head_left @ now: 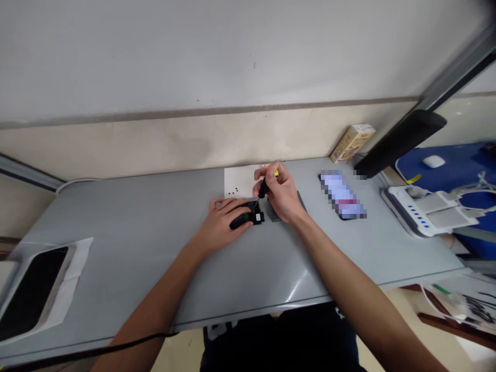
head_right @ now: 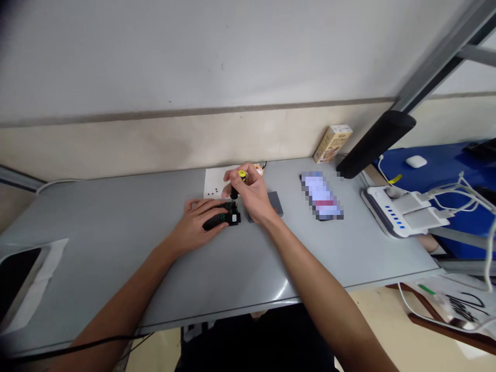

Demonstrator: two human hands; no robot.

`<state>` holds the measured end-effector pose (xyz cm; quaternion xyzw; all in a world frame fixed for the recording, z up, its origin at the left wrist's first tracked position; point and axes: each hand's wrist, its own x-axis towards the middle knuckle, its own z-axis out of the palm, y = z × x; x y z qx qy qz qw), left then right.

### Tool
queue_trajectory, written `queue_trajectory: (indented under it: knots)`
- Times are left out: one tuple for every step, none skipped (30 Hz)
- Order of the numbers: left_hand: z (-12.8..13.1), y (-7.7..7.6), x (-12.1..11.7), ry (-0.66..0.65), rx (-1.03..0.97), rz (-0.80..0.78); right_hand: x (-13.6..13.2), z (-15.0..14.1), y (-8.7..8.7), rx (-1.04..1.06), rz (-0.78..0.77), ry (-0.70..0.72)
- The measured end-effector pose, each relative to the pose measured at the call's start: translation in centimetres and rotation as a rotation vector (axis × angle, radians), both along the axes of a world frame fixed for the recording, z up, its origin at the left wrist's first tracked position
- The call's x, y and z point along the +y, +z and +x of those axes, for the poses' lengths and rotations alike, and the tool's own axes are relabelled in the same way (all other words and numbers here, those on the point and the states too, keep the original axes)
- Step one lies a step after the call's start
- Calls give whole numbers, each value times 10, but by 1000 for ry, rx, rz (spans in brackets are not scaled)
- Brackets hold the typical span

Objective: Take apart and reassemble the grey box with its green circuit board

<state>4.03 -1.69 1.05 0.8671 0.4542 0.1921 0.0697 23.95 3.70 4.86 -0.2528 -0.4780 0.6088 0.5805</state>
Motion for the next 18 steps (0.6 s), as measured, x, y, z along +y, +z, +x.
queue_trajectory:
  knots:
    - [0,1,0,-4,1,-2,0,-1,-1,-11,14,-17]
    - [0,1,0,-4,2,-5,-1,-2,-2,-19,28,-33]
    - [1,2,0,-2,1,-7,-1,-3,-2,-22,41,-45]
    - [1,3,-1,2,0,-9,-1,-4,-2,-18,50,-55]
    - [1,3,-1,5,-2,-12,-1,-5,-1,-13,52,-59]
    - [1,3,-1,9,-3,-16,-1,-5,1,-9,45,-54]
    - [1,2,-1,12,-5,-18,-2,-5,3,-3,31,-45]
    - [1,2,-1,13,-8,-18,-2,-5,5,4,11,-30]
    - [1,1,-1,14,-11,-16,-3,-4,8,12,-11,-5]
    - [1,0,-1,14,-13,-13,-3,-3,10,18,-29,25]
    - [1,0,0,13,-15,-9,-4,-2,12,21,-37,56]
    - [1,-1,-1,13,-16,-6,-4,-1,12,20,-32,80]
    - [1,-1,-1,13,-16,-5,-4,1,12,13,-19,96]
    - [1,-1,-1,13,-17,-4,-5,2,11,4,-4,103]
    - [1,-1,-1,13,-18,-4,-4,2,10,-4,7,101]
    - [2,0,-1,11,-22,-2,-4,2,8,-13,15,91]
    - [2,0,-1,8,-25,0,-4,2,6,-21,18,73]
    - [2,0,-1,5,-28,2,-3,1,4,-27,17,51]
